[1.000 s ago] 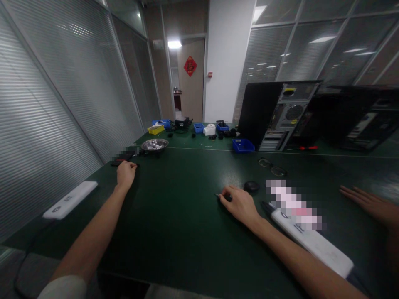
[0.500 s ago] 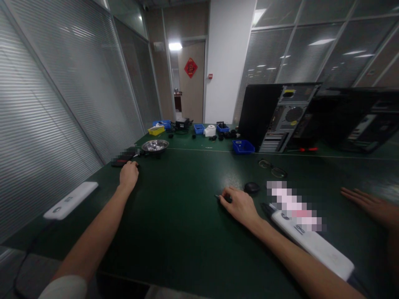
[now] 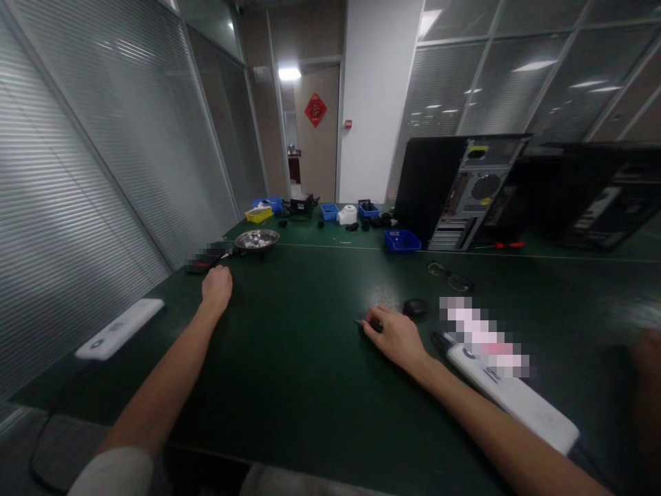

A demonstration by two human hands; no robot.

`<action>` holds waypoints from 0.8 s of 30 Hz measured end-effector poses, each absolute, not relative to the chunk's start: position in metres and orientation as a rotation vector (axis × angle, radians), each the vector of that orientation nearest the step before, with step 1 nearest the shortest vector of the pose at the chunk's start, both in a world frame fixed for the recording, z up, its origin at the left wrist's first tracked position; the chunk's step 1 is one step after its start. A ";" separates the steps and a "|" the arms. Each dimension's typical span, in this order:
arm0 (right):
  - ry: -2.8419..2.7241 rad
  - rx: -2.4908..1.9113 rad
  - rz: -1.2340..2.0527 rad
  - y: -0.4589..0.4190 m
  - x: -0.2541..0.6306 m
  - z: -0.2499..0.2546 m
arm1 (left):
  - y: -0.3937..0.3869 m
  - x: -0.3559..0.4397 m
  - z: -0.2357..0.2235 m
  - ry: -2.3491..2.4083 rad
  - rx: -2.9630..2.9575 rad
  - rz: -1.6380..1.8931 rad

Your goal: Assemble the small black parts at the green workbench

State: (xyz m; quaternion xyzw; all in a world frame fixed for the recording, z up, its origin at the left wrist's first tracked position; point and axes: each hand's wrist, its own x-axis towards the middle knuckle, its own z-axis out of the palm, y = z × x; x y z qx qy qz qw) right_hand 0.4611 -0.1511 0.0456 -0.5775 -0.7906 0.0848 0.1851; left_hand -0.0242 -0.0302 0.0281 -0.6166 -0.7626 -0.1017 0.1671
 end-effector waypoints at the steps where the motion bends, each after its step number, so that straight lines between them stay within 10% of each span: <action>1: -2.228 -1.632 0.234 -0.151 0.461 0.046 | -0.031 -0.024 0.029 -2.172 -1.742 -0.292; 24: -2.233 -1.611 0.231 -0.151 0.462 0.046 | -0.031 -0.033 0.026 -2.277 -1.589 -0.456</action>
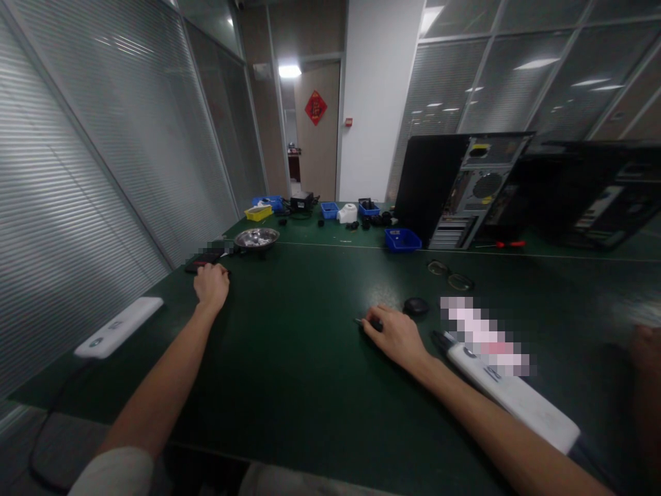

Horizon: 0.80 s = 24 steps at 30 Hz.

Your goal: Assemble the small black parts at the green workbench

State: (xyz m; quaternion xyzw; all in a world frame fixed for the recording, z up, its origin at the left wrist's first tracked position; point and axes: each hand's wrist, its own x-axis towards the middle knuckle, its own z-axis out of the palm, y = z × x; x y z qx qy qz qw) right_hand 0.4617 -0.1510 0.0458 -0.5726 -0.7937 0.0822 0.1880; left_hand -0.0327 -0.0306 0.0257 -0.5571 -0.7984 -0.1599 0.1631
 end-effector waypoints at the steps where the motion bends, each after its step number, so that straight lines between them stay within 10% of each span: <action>1: -2.233 -1.610 0.229 -0.151 0.462 0.045 | -0.031 -0.033 0.025 -2.335 -1.565 -0.514; 15: -2.210 -1.583 0.255 -0.149 0.463 0.042 | -0.066 0.114 0.063 -1.834 -2.629 -1.195; 24: -2.177 -1.470 0.276 -0.155 0.453 0.042 | -0.127 0.211 0.043 -1.233 -3.410 -0.993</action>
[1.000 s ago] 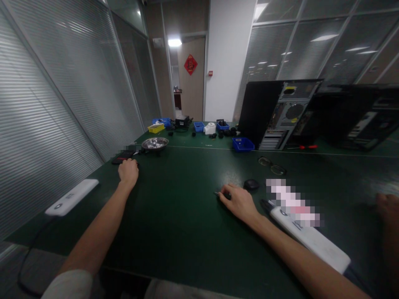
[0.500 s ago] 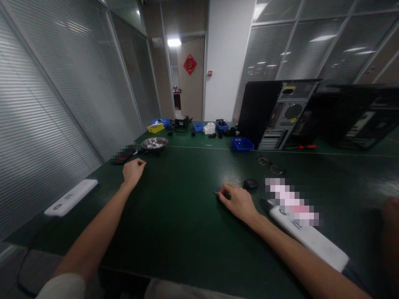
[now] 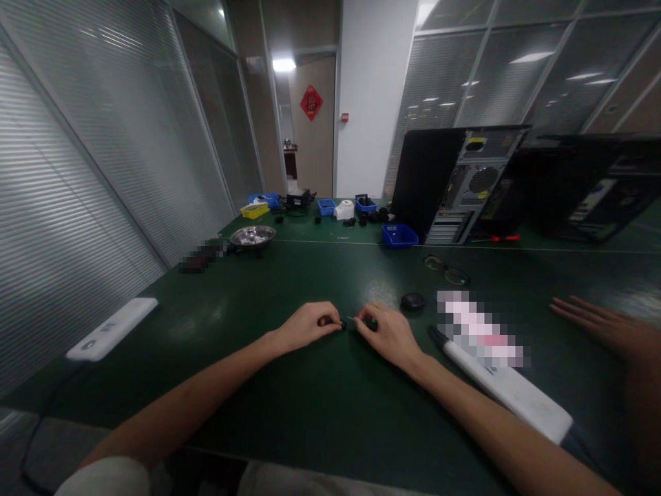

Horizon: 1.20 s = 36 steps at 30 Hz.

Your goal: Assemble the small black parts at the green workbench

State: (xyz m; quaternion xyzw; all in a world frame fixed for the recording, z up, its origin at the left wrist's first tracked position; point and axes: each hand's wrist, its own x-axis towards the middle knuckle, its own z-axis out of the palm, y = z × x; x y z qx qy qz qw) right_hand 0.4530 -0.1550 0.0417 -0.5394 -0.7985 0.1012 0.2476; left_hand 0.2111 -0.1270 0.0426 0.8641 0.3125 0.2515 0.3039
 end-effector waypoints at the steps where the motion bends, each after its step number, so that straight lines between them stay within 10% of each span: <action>1: -2.189 -1.449 0.287 -0.156 0.452 0.042 | -0.127 0.210 0.042 0.833 2.286 0.675; 36: -2.308 -1.306 0.366 -0.159 0.446 0.044 | -0.123 0.205 0.039 0.745 2.284 0.792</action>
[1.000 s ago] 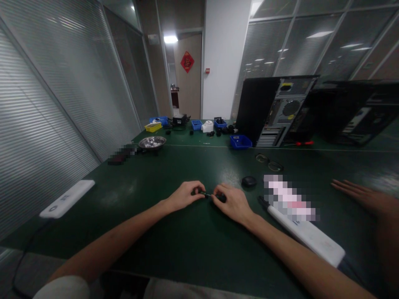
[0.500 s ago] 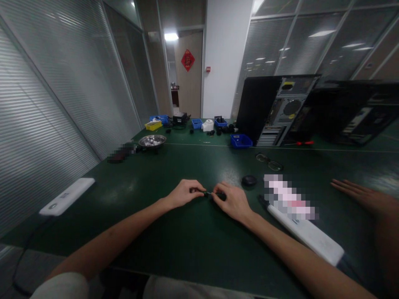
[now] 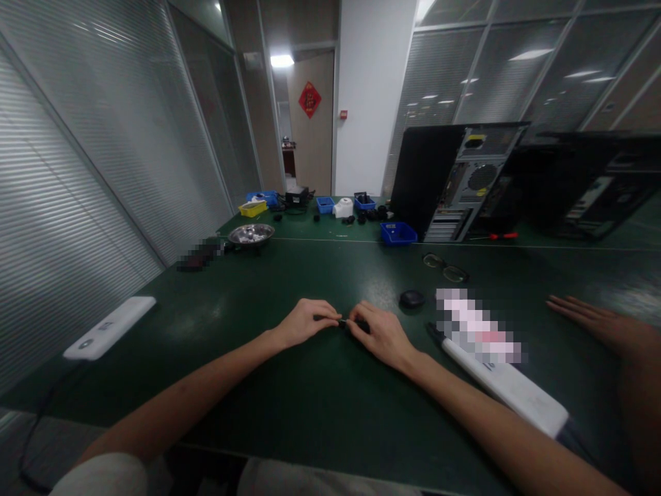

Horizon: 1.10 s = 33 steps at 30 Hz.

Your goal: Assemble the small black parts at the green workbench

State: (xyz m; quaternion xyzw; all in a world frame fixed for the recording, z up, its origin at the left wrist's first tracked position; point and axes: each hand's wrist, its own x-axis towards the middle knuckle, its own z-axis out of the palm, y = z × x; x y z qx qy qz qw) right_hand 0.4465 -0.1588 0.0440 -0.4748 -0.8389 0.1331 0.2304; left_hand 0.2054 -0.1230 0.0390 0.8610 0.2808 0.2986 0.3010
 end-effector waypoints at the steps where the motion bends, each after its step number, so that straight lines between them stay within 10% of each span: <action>1: -2.300 -1.292 0.388 -0.158 0.447 0.043 | -0.123 0.205 0.040 0.744 2.276 0.796; 33: -2.247 -1.678 0.019 -0.152 0.463 0.048 | -0.130 0.202 0.057 0.788 2.616 0.522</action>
